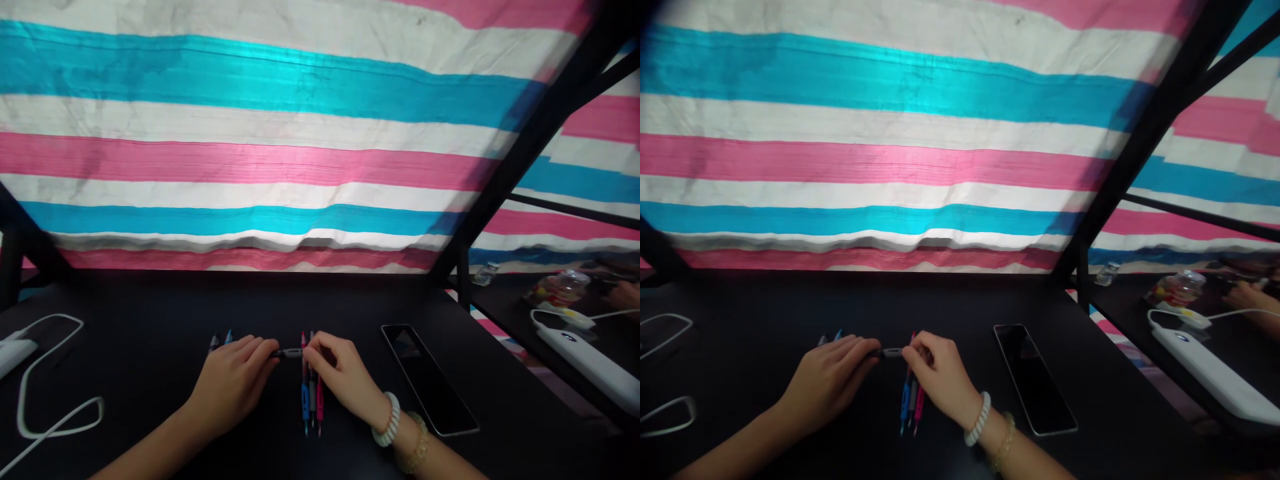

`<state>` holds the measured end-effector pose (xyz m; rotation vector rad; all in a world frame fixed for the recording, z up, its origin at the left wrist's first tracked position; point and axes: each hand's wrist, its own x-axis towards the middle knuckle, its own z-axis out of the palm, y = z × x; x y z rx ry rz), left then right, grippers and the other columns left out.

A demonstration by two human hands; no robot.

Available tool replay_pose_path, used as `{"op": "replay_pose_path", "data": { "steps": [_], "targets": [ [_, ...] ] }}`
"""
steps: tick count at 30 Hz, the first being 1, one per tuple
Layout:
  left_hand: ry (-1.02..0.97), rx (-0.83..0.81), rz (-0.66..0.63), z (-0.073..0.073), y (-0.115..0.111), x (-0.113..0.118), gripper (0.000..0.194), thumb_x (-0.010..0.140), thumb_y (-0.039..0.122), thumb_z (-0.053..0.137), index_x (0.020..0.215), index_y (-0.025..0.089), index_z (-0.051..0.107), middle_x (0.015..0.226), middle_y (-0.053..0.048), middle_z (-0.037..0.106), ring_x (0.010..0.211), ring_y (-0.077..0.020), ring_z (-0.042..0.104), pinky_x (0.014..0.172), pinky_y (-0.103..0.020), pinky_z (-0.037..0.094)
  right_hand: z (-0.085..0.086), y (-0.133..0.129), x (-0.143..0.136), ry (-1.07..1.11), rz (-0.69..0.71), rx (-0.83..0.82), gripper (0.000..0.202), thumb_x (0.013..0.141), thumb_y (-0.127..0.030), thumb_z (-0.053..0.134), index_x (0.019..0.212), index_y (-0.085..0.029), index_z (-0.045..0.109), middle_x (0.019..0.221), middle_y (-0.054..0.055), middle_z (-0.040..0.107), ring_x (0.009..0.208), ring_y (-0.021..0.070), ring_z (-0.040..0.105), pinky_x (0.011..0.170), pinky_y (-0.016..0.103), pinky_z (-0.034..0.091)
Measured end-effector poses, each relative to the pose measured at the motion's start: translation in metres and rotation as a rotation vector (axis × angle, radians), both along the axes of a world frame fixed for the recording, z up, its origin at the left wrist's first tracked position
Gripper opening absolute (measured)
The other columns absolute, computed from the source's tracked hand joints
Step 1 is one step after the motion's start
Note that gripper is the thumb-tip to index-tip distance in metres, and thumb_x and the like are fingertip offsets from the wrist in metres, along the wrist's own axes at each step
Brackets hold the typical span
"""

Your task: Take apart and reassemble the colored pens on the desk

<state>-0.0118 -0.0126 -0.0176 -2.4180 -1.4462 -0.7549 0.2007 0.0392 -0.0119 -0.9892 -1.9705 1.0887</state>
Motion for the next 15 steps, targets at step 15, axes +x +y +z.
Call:
{"op": "replay_pose_path", "data": {
  "steps": [15],
  "targets": [
    [-0.023, -0.02, 0.0, -0.0001, -0.0002, 0.0007, 0.016, 0.096, 0.025, 0.044, 0.106, 0.02, 0.054, 0.084, -0.002, 0.068, 0.072, -0.0194, 0.063, 0.062, -0.03, 0.045, 0.0021, 0.0013, -0.0021, 0.064, 0.02, -0.081, 0.014, 0.09, -0.029, 0.056, 0.083, -0.017, 0.061, 0.067, -0.001, 0.058, 0.06, 0.0121, 0.052, 0.057, 0.023, 0.041]
  ]
}}
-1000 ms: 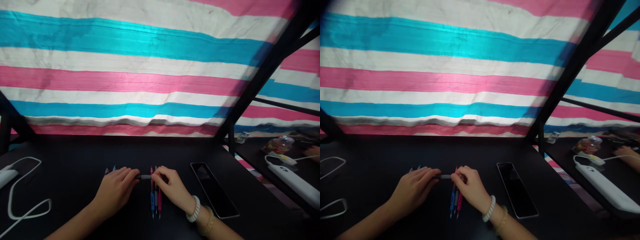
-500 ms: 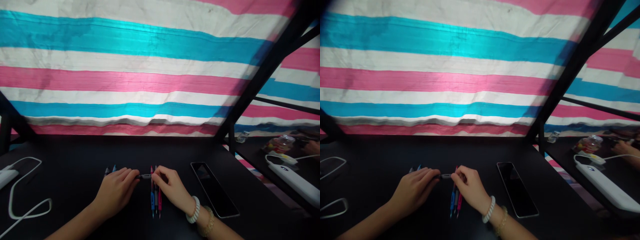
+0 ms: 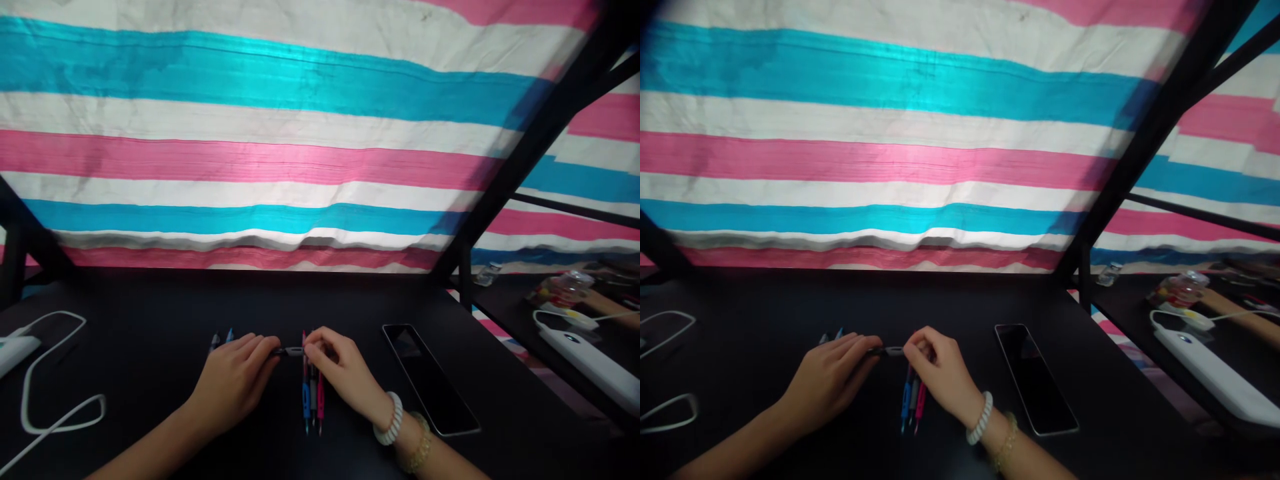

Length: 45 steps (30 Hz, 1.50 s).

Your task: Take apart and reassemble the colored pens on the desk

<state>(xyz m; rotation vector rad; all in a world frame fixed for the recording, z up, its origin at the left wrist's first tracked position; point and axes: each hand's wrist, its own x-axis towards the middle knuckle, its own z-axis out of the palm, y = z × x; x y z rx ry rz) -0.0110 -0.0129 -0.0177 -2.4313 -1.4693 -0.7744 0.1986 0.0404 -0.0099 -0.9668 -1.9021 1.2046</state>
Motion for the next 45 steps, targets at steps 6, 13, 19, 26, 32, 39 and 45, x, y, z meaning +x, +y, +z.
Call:
{"op": "replay_pose_path", "data": {
  "steps": [6, 13, 19, 26, 32, 39, 45],
  "targets": [
    [-0.009, 0.005, 0.005, 0.0009, -0.0014, 0.0004, 0.017, 0.096, 0.024, 0.043, 0.107, 0.019, 0.054, 0.087, -0.003, 0.068, 0.072, -0.0187, 0.064, 0.061, -0.029, 0.047, -0.0017, 0.0012, 0.0013, 0.0, -0.011, -0.015, 0.008, 0.084, -0.025, 0.064, 0.084, -0.018, 0.061, 0.065, -0.003, 0.058, 0.059, 0.0112, 0.052, 0.055, 0.022, 0.041],
    [-0.04, 0.017, 0.008, -0.0011, 0.0, -0.0008, 0.011, 0.095, 0.02, 0.043, 0.102, 0.019, 0.052, 0.084, -0.003, 0.066, 0.07, -0.0175, 0.064, 0.062, -0.028, 0.047, -0.0025, 0.0008, 0.0014, 0.036, 0.037, -0.197, 0.031, 0.09, -0.042, 0.054, 0.074, -0.017, 0.058, 0.065, 0.0, 0.059, 0.047, 0.0088, 0.049, 0.041, 0.019, 0.038],
    [-0.017, 0.034, -0.004, -0.0047, 0.0021, -0.003, 0.009, 0.095, 0.018, 0.043, 0.099, 0.02, 0.052, 0.081, -0.002, 0.064, 0.07, -0.0173, 0.062, 0.061, -0.028, 0.045, -0.0034, 0.0024, 0.0006, 0.126, 0.086, -0.28, 0.027, 0.085, -0.043, 0.06, 0.088, -0.016, 0.057, 0.066, -0.001, 0.06, 0.047, 0.0088, 0.051, 0.039, 0.018, 0.041],
    [-0.017, 0.042, -0.035, -0.0021, 0.0024, -0.0018, 0.012, 0.096, 0.017, 0.043, 0.097, 0.019, 0.054, 0.087, -0.003, 0.064, 0.076, -0.0172, 0.06, 0.066, -0.028, 0.044, -0.0036, 0.002, 0.0, 0.092, 0.081, -0.257, 0.015, 0.081, -0.03, 0.064, 0.082, -0.017, 0.056, 0.065, -0.003, 0.059, 0.046, 0.0076, 0.051, 0.041, 0.018, 0.041],
    [-0.027, 0.06, 0.003, 0.0006, 0.0017, -0.0023, 0.016, 0.095, 0.019, 0.045, 0.104, 0.021, 0.059, 0.095, -0.005, 0.065, 0.079, -0.0187, 0.059, 0.069, -0.032, 0.044, 0.0014, 0.0006, -0.0003, 0.127, 0.047, -0.219, 0.012, 0.075, -0.017, 0.064, 0.081, -0.019, 0.053, 0.067, -0.003, 0.058, 0.054, 0.0096, 0.053, 0.045, 0.018, 0.041],
    [-0.122, 0.021, -0.001, 0.003, 0.0024, -0.0052, 0.019, 0.094, 0.016, 0.046, 0.106, 0.021, 0.061, 0.099, -0.007, 0.063, 0.082, -0.0192, 0.058, 0.073, -0.033, 0.045, -0.001, 0.0044, 0.0022, 0.242, 0.029, -0.314, 0.017, 0.073, -0.023, 0.064, 0.082, -0.02, 0.05, 0.062, -0.007, 0.057, 0.043, 0.0075, 0.049, 0.042, 0.02, 0.038],
    [-0.176, -0.014, 0.019, 0.0006, 0.0033, -0.0086, 0.029, 0.092, 0.01, 0.043, 0.111, 0.023, 0.061, 0.105, -0.008, 0.061, 0.088, -0.021, 0.057, 0.077, -0.035, 0.045, -0.0011, 0.005, 0.0028, 0.284, -0.01, -0.353, 0.016, 0.069, -0.019, 0.062, 0.079, -0.02, 0.049, 0.06, -0.007, 0.059, 0.044, 0.0083, 0.05, 0.044, 0.02, 0.039]
  ]
}}
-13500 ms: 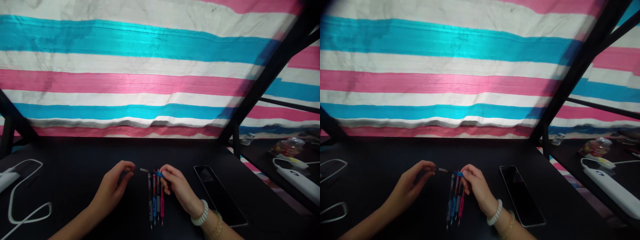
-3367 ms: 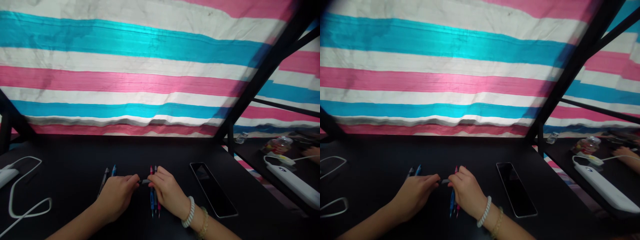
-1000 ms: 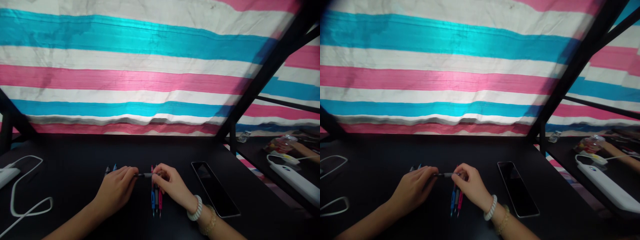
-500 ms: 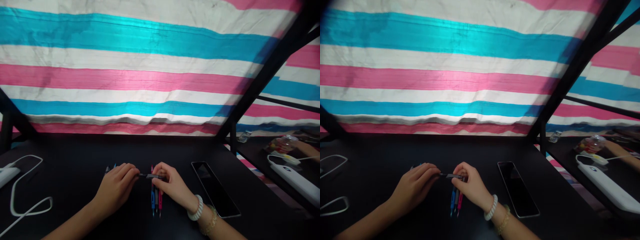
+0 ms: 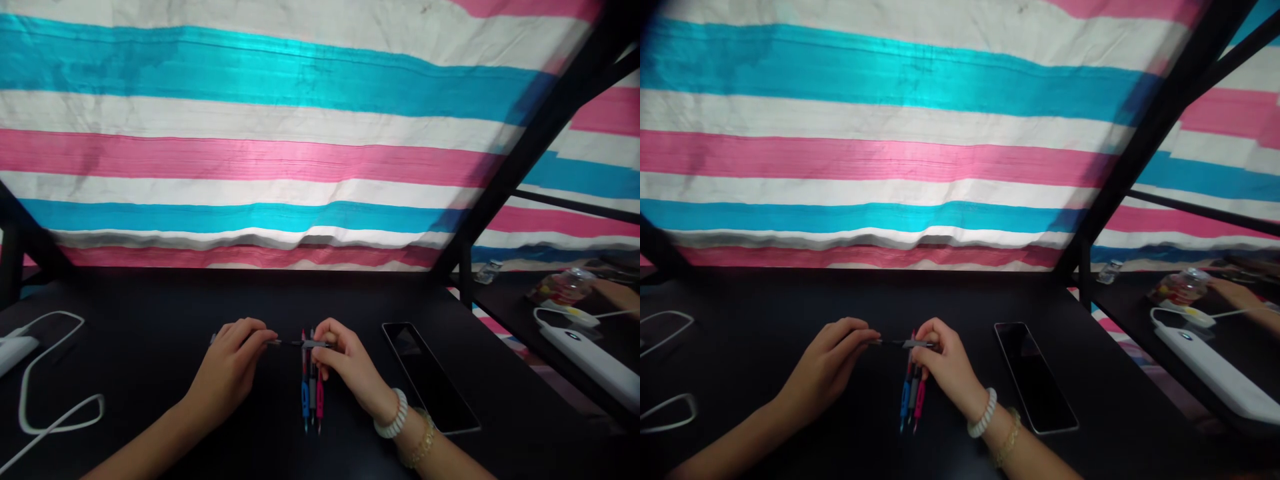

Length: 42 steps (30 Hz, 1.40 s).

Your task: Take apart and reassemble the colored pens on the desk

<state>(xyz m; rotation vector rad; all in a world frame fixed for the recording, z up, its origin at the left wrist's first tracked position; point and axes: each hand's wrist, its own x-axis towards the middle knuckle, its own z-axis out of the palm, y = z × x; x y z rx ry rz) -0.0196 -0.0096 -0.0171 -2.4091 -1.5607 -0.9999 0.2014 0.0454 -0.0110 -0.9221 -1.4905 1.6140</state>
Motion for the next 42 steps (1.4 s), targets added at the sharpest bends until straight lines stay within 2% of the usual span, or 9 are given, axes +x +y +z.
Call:
{"op": "replay_pose_path", "data": {
  "steps": [4, 8, 15, 21, 26, 31, 34, 37, 42],
  "targets": [
    [-0.037, 0.002, -0.001, 0.0, 0.0, -0.002, 0.036, 0.091, 0.006, 0.041, 0.115, 0.025, 0.061, 0.107, -0.008, 0.059, 0.092, -0.0215, 0.057, 0.079, -0.037, 0.046, 0.0, -0.001, -0.001, 0.041, -0.001, -0.054, 0.016, 0.067, -0.016, 0.06, 0.077, -0.02, 0.048, 0.06, -0.006, 0.058, 0.047, 0.0088, 0.05, 0.044, 0.02, 0.039],
    [-0.18, -0.021, -0.007, 0.005, 0.002, -0.003, 0.03, 0.093, 0.013, 0.042, 0.113, 0.023, 0.062, 0.103, -0.008, 0.061, 0.091, -0.0205, 0.059, 0.079, -0.035, 0.049, -0.002, 0.001, 0.0, 0.116, -0.027, -0.131, 0.015, 0.064, -0.015, 0.057, 0.076, -0.02, 0.048, 0.059, -0.006, 0.056, 0.047, 0.01, 0.051, 0.044, 0.021, 0.041],
    [-0.486, -0.153, -0.04, 0.007, 0.007, -0.009, 0.02, 0.093, 0.021, 0.046, 0.103, 0.023, 0.064, 0.101, -0.006, 0.064, 0.094, -0.02, 0.062, 0.082, -0.035, 0.051, -0.006, 0.007, 0.003, 0.192, -0.123, -0.159, 0.016, 0.06, -0.012, 0.053, 0.072, -0.02, 0.047, 0.055, -0.006, 0.052, 0.046, 0.009, 0.045, 0.041, 0.019, 0.033],
    [-0.862, -0.424, -0.196, 0.003, 0.012, -0.012, 0.013, 0.091, 0.028, 0.051, 0.102, 0.022, 0.057, 0.085, -0.003, 0.062, 0.08, -0.0188, 0.064, 0.076, -0.034, 0.051, 0.001, 0.001, 0.001, 0.235, 0.003, -0.163, 0.017, 0.067, -0.014, 0.058, 0.077, -0.02, 0.046, 0.06, -0.005, 0.059, 0.048, 0.0091, 0.049, 0.047, 0.02, 0.037],
    [-1.116, -0.504, -0.332, 0.001, 0.013, -0.007, 0.012, 0.09, 0.028, 0.055, 0.101, 0.023, 0.053, 0.095, -0.004, 0.058, 0.086, -0.0211, 0.066, 0.084, -0.038, 0.048, 0.004, -0.002, 0.001, 0.223, 0.085, -0.139, 0.023, 0.071, -0.019, 0.065, 0.087, -0.02, 0.048, 0.07, 0.0, 0.065, 0.06, 0.0131, 0.056, 0.048, 0.021, 0.039],
    [-1.3, -0.579, -0.377, 0.004, 0.013, -0.006, 0.019, 0.085, 0.031, 0.065, 0.099, 0.024, 0.055, 0.096, -0.004, 0.058, 0.091, -0.0244, 0.067, 0.084, -0.038, 0.047, 0.005, -0.001, 0.002, 0.229, 0.093, -0.122, 0.025, 0.074, -0.022, 0.069, 0.09, -0.019, 0.051, 0.074, 0.002, 0.067, 0.061, 0.0132, 0.057, 0.05, 0.022, 0.04],
    [-1.301, -0.592, -0.336, 0.006, 0.013, -0.006, 0.021, 0.083, 0.032, 0.068, 0.1, 0.022, 0.061, 0.092, -0.002, 0.058, 0.081, -0.0186, 0.065, 0.078, -0.031, 0.046, 0.005, 0.0, 0.002, 0.24, 0.053, -0.121, 0.022, 0.074, -0.022, 0.068, 0.088, -0.018, 0.052, 0.074, 0.003, 0.068, 0.06, 0.0134, 0.057, 0.051, 0.022, 0.041],
    [-1.288, -0.595, -0.204, 0.006, 0.013, -0.007, 0.023, 0.08, 0.031, 0.072, 0.099, 0.02, 0.066, 0.084, -0.002, 0.059, 0.068, -0.0111, 0.057, 0.068, -0.024, 0.043, 0.004, 0.001, 0.003, 0.277, -0.013, -0.112, 0.017, 0.074, -0.021, 0.066, 0.085, -0.018, 0.053, 0.073, 0.003, 0.068, 0.06, 0.0135, 0.057, 0.052, 0.022, 0.041],
    [-1.344, -0.552, -0.073, 0.006, 0.014, -0.01, 0.027, 0.069, 0.025, 0.082, 0.09, 0.02, 0.067, 0.089, -0.002, 0.066, 0.082, -0.0132, 0.058, 0.073, -0.021, 0.044, 0.002, 0.003, 0.006, 0.299, -0.112, -0.039, 0.013, 0.074, -0.018, 0.063, 0.083, -0.018, 0.054, 0.069, 0.001, 0.067, 0.056, 0.0119, 0.053, 0.056, 0.024, 0.042]
  ]
}}
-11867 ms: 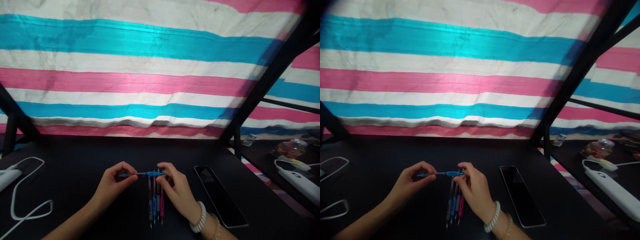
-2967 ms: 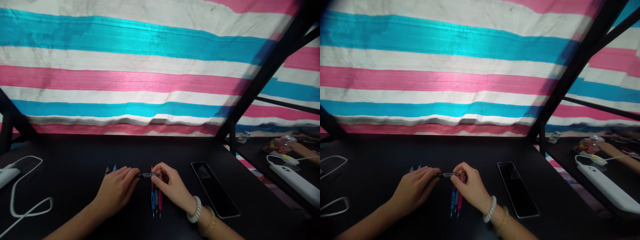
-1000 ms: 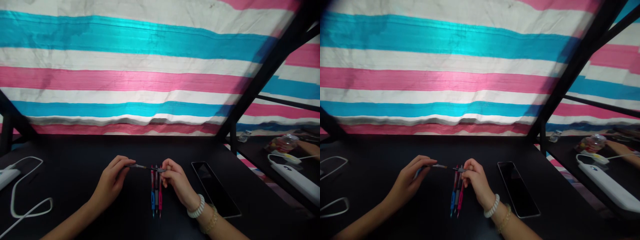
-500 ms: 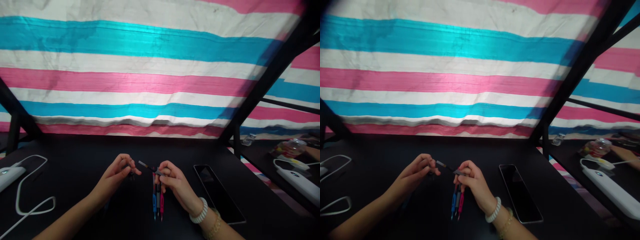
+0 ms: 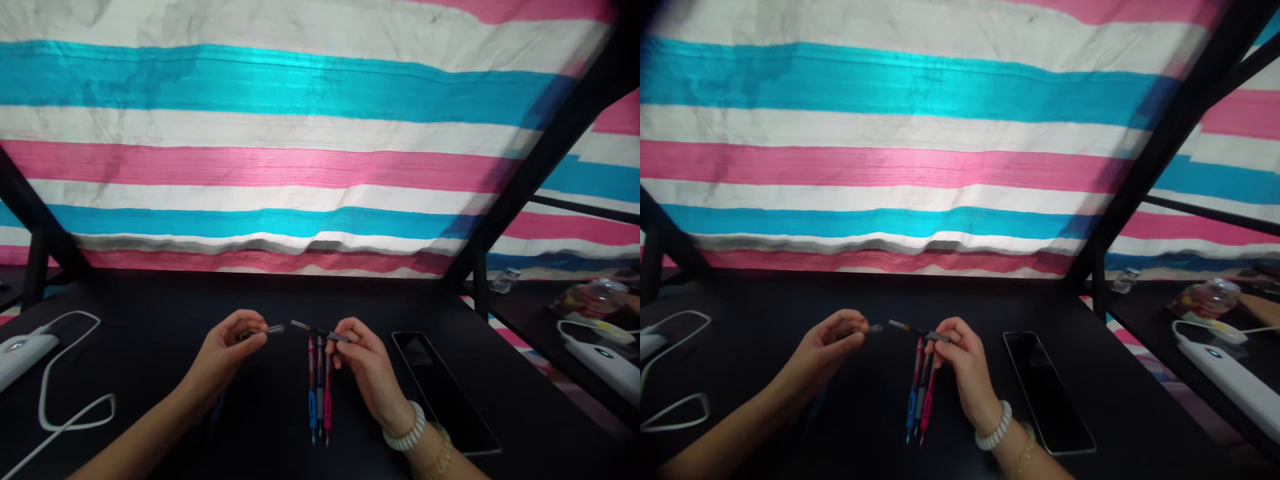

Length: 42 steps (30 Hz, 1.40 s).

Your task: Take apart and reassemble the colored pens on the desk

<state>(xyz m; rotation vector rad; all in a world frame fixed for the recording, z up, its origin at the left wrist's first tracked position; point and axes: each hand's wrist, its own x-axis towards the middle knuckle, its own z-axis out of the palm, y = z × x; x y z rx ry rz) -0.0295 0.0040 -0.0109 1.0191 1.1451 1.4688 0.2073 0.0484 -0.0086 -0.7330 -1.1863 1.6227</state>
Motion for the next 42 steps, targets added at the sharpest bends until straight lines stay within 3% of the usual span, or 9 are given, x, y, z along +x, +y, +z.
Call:
{"op": "replay_pose_path", "data": {
  "steps": [10, 18, 26, 36, 42],
  "targets": [
    [-0.05, -0.006, 0.014, -0.004, 0.0, 0.001, 0.033, 0.066, 0.023, 0.084, 0.091, 0.021, 0.063, 0.088, 0.001, 0.069, 0.084, -0.0109, 0.06, 0.077, -0.019, 0.044, 0.005, -0.005, 0.0, -0.143, -0.053, 0.166, 0.009, 0.076, -0.019, 0.062, 0.081, -0.019, 0.054, 0.067, 0.0, 0.067, 0.058, 0.0125, 0.055, 0.057, 0.023, 0.044],
    [0.181, 0.046, 0.014, 0.001, -0.004, 0.002, 0.02, 0.071, 0.025, 0.08, 0.081, 0.021, 0.063, 0.091, 0.0, 0.067, 0.087, -0.014, 0.062, 0.076, -0.022, 0.046, 0.008, -0.01, -0.003, -0.339, -0.096, 0.352, 0.007, 0.083, -0.021, 0.061, 0.086, -0.02, 0.055, 0.076, 0.001, 0.066, 0.063, 0.0141, 0.06, 0.054, 0.023, 0.046],
    [0.202, 0.065, 0.083, 0.003, -0.006, 0.0, 0.019, 0.07, 0.024, 0.079, 0.08, 0.02, 0.064, 0.093, -0.001, 0.067, 0.089, -0.0149, 0.063, 0.077, -0.022, 0.047, 0.005, -0.011, -0.003, -0.431, -0.1, 0.487, 0.005, 0.087, -0.018, 0.057, 0.09, -0.022, 0.057, 0.081, 0.0, 0.065, 0.072, 0.0147, 0.063, 0.059, 0.022, 0.048],
    [0.261, 0.115, -0.05, 0.009, -0.009, 0.012, 0.018, 0.069, 0.019, 0.078, 0.071, 0.018, 0.06, 0.081, -0.001, 0.067, 0.077, -0.014, 0.063, 0.07, -0.023, 0.049, -0.001, -0.016, -0.005, -0.534, -0.013, 0.616, 0.01, 0.094, -0.016, 0.049, 0.098, -0.023, 0.055, 0.086, 0.0, 0.066, 0.077, 0.0151, 0.064, 0.069, 0.025, 0.048],
    [0.325, 0.093, -0.064, 0.008, -0.01, 0.011, 0.019, 0.069, 0.022, 0.078, 0.071, 0.018, 0.059, 0.081, -0.003, 0.069, 0.077, -0.017, 0.065, 0.068, -0.026, 0.05, -0.003, -0.017, -0.003, -0.668, -0.067, 0.767, 0.009, 0.094, -0.018, 0.048, 0.096, -0.021, 0.057, 0.087, 0.004, 0.062, 0.077, 0.0175, 0.059, 0.071, 0.029, 0.045]
  ]
}}
